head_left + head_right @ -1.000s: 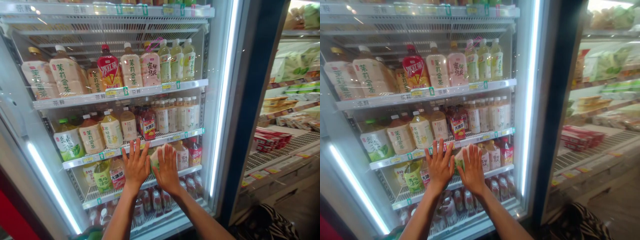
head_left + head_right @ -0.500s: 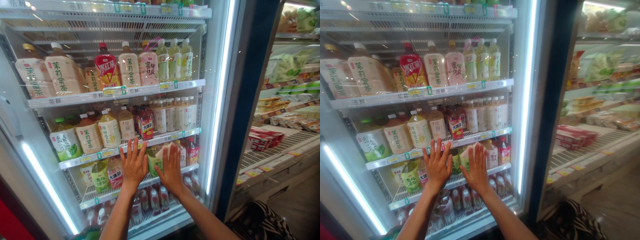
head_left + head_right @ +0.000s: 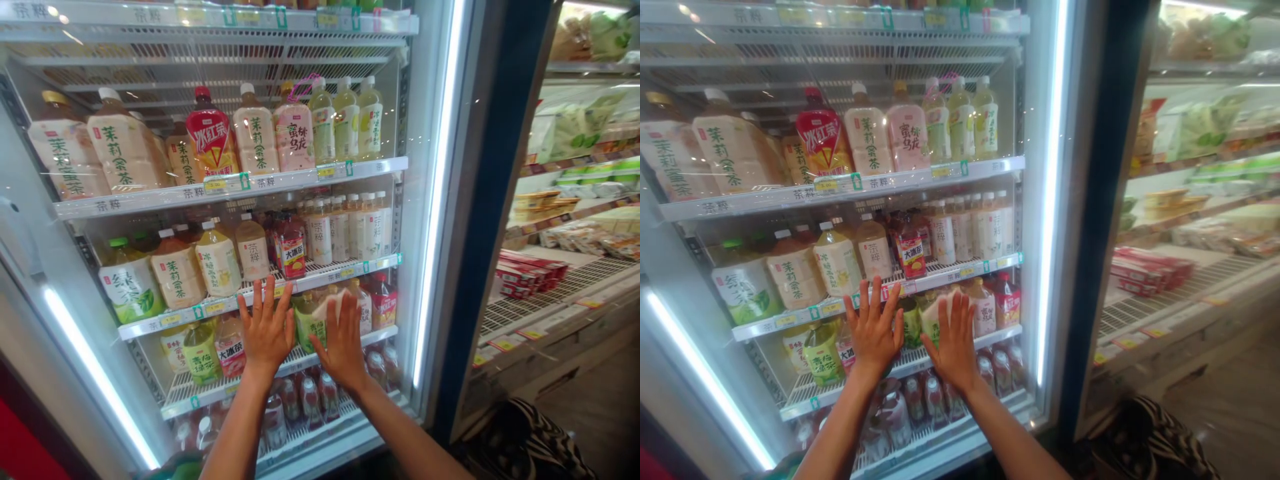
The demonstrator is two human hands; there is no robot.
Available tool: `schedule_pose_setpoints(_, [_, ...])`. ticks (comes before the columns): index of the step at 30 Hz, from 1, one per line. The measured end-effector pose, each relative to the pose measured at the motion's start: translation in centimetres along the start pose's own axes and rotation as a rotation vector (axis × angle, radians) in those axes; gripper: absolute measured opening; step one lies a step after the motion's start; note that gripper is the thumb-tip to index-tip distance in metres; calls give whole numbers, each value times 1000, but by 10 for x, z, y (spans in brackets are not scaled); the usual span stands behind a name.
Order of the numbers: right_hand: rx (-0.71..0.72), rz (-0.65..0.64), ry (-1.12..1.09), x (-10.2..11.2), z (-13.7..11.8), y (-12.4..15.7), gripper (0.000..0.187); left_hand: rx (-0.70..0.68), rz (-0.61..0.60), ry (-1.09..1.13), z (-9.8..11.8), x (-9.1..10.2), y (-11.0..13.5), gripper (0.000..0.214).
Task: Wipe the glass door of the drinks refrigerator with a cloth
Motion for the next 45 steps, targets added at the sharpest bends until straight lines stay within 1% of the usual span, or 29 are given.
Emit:
schedule_pose_setpoints(2, [55,1,17,-12,-1,41,88,-5,1,-5,0,0,0,74])
schedule_pose_setpoints(3, [69,10,26,-14,0,47,87,-6,0,-5,1,0,-1,73])
schedule_pose_setpoints(4, [70,28,33,-13,4,42,87,-7,-2,-6,1,0,-1,73])
schedule_pose_setpoints(5, [54,49,35,-9,9,25,88,-6,-4,-8,1,0,-1,73])
schedule_pose_setpoints(9, [-35,158,21,23,31,-79,86,-4,6,-10,0,1,-1,73])
schedule_pose_setpoints(10, [-39,169,18,28,33,-93,84,-5,10,-9,0,1,-1,73])
schedule_pose_setpoints(11, [-41,166,16,29,33,-95,83,-7,12,-9,1,1,0,72])
schedule_pose_setpoints(13, [-34,129,13,22,29,-68,83,-10,14,-8,1,1,0,72])
schedule_pose_setpoints(16, [25,35,14,-1,15,7,86,-9,16,-4,1,1,-1,72])
schedule_pose_setpoints(17, [51,9,15,-6,12,24,86,-8,15,-3,1,0,-1,72])
schedule_pose_setpoints(18, [60,-7,17,-9,10,30,87,-7,15,-4,1,0,-1,72])
schedule_pose_setpoints(19, [49,-8,17,-7,12,24,88,-5,15,-8,1,0,-1,72])
schedule_pose_setpoints(20, [21,9,18,-2,16,8,88,-5,16,-12,1,0,-1,72])
schedule_pose_setpoints(22, [-50,69,23,16,28,-43,90,-7,20,-20,0,1,-1,72])
schedule_pose_setpoints(24, [-64,114,28,33,35,-90,90,-5,17,-23,0,0,-1,72])
schedule_pose_setpoints(25, [-60,119,28,37,36,-102,90,-6,13,-22,0,0,-1,71])
schedule_pose_setpoints(26, [-58,112,23,38,35,-102,89,-6,10,-21,0,0,-1,71])
schedule_pose_setpoints(28, [-66,65,6,30,30,-72,89,-10,12,-23,1,0,-1,71])
schedule_pose_setpoints(31, [-65,-11,-10,5,18,7,88,-12,18,-24,1,1,-1,72])
schedule_pose_setpoints(32, [-55,-23,-9,-1,16,26,89,-11,16,-22,1,0,-1,72])
schedule_pose_setpoints(33, [-48,-28,-6,-4,16,34,89,-9,14,-21,1,0,-1,72])
schedule_pose_setpoints(34, [-47,-22,-3,-4,18,31,90,-8,11,-22,0,0,-1,72])
schedule_pose_setpoints(35, [-52,-5,-2,-1,22,17,90,-8,12,-23,0,0,-1,72])
schedule_pose_setpoints(39, [-71,121,8,30,40,-80,89,-12,11,-31,0,0,0,72])
schedule_pose_setpoints(40, [-71,136,10,35,41,-95,88,-11,8,-31,0,0,0,72])
schedule_pose_setpoints(41, [-73,137,9,36,40,-99,89,-9,7,-30,0,-1,0,72])
schedule_pose_setpoints(42, [-78,127,7,35,36,-92,89,-8,7,-31,0,-1,0,72])
schedule_pose_setpoints(43, [-85,104,3,30,31,-74,89,-8,10,-30,0,0,0,72])
schedule_pose_setpoints(45, [-72,37,-2,12,19,-19,90,-7,17,-30,0,0,0,73])
Point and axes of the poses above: each hand's wrist, its own y-axis away from the middle knuckle, its own x-axis out of the back of the hand, z = x × y, the point moved 6 cm from there along -y, towards the middle knuckle, and after that the axes turned 2 degrees about y, right-handed, at the moved point
